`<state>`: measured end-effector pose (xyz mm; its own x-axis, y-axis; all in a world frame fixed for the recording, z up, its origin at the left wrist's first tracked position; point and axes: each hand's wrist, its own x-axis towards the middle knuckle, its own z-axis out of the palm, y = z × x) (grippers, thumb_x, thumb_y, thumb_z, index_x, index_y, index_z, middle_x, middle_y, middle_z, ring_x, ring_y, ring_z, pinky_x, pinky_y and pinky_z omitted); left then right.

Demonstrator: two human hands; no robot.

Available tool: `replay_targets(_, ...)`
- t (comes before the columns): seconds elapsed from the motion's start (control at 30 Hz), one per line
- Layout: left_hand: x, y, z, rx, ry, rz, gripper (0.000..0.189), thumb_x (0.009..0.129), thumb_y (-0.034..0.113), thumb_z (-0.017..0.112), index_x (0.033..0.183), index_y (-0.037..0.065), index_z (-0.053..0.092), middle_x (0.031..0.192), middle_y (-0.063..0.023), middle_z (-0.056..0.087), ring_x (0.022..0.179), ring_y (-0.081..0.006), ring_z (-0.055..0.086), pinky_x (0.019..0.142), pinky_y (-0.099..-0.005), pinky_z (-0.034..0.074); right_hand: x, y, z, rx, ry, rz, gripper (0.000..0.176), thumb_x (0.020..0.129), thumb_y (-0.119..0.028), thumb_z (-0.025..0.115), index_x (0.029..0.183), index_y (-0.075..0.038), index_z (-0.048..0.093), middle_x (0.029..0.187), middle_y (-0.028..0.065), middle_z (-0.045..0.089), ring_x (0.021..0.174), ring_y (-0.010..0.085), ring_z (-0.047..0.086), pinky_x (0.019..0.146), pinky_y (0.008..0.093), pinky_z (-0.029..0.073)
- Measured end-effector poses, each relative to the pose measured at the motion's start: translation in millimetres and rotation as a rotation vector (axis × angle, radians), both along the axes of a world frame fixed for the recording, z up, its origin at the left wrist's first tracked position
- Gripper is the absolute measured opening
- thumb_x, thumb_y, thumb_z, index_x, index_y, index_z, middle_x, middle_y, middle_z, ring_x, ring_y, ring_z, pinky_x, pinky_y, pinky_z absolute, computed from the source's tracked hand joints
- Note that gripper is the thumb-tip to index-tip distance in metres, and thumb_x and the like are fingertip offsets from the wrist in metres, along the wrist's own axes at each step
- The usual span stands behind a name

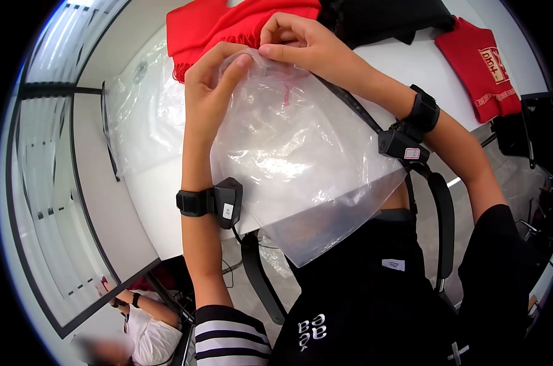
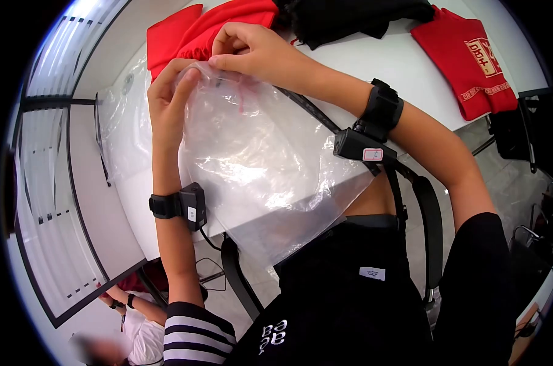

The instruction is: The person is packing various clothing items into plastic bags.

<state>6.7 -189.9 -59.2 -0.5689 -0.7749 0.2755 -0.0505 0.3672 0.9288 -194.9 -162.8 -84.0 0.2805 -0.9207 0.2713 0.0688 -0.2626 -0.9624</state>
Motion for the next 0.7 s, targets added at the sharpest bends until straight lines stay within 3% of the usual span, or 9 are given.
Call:
replay_targets(0.17,-4,-1,-7,-0.077,0.078,0.044,0.013,0.092,0.010,0.064,0.096,-0.003,0.065,0.088,-0.0016,0.064,0.082,-0.0076,0.057,0.076,-0.0206,0.044,3,5,-6,-0.094,0.012,-0.140,0.019,0.093,-0.023,0.064,0.101,-0.006,0.058,0.079,-0.0043,0.056,0.069,0.0016,0.051,0.060,0.0170,0.038)
replay_targets(0.23,-8,3,-9,-0.127,0.041,0.113,0.012,0.091,0.009,0.064,0.096,-0.002,0.065,0.088,-0.0015,0.064,0.081,-0.0080,0.057,0.075,-0.0206,0.044,3,11,0,-0.017,0.051,-0.147,0.022,0.090,-0.023,0.067,0.090,-0.002,0.062,0.082,0.0045,0.065,0.077,0.0087,0.059,0.068,0.0237,0.047)
replay_targets(0.33,-10,1,-13,-0.288,-0.022,0.211,0.011,0.091,0.007,0.065,0.095,-0.002,0.064,0.088,-0.0016,0.063,0.078,-0.0084,0.057,0.072,-0.0208,0.045,10,16,5,-0.014,0.093,-0.169,0.026,0.089,-0.024,0.068,0.092,0.001,0.064,0.084,0.0073,0.067,0.077,0.0116,0.061,0.069,0.0250,0.048)
replay_targets(0.37,-9,0,-15,-0.395,-0.050,0.242,0.011,0.090,0.007,0.066,0.096,-0.002,0.063,0.087,-0.0017,0.063,0.077,-0.0084,0.057,0.072,-0.0210,0.046,13,15,0,-0.132,0.115,-0.180,0.029,0.088,-0.024,0.068,0.097,0.002,0.065,0.085,0.0090,0.068,0.078,0.0139,0.062,0.070,0.0256,0.049)
replay_targets(0.5,-11,1,-13,-0.330,-0.009,0.222,0.012,0.091,0.007,0.065,0.096,-0.003,0.061,0.087,-0.0022,0.063,0.079,-0.0082,0.057,0.073,-0.0217,0.046,14,12,-6,-0.217,0.118,-0.144,0.026,0.086,-0.021,0.069,0.096,0.002,0.065,0.085,0.0095,0.069,0.078,0.0145,0.064,0.072,0.0263,0.050)
replay_targets(0.7,-7,-2,-14,-0.038,0.112,0.072,0.008,0.092,0.005,0.061,0.097,-0.001,0.059,0.089,-0.0002,0.058,0.083,-0.0069,0.053,0.075,-0.0201,0.042,10,13,-2,-0.266,0.166,-0.155,0.016,0.084,-0.009,0.070,0.093,0.002,0.064,0.083,0.0100,0.069,0.077,0.0148,0.065,0.075,0.0268,0.052)
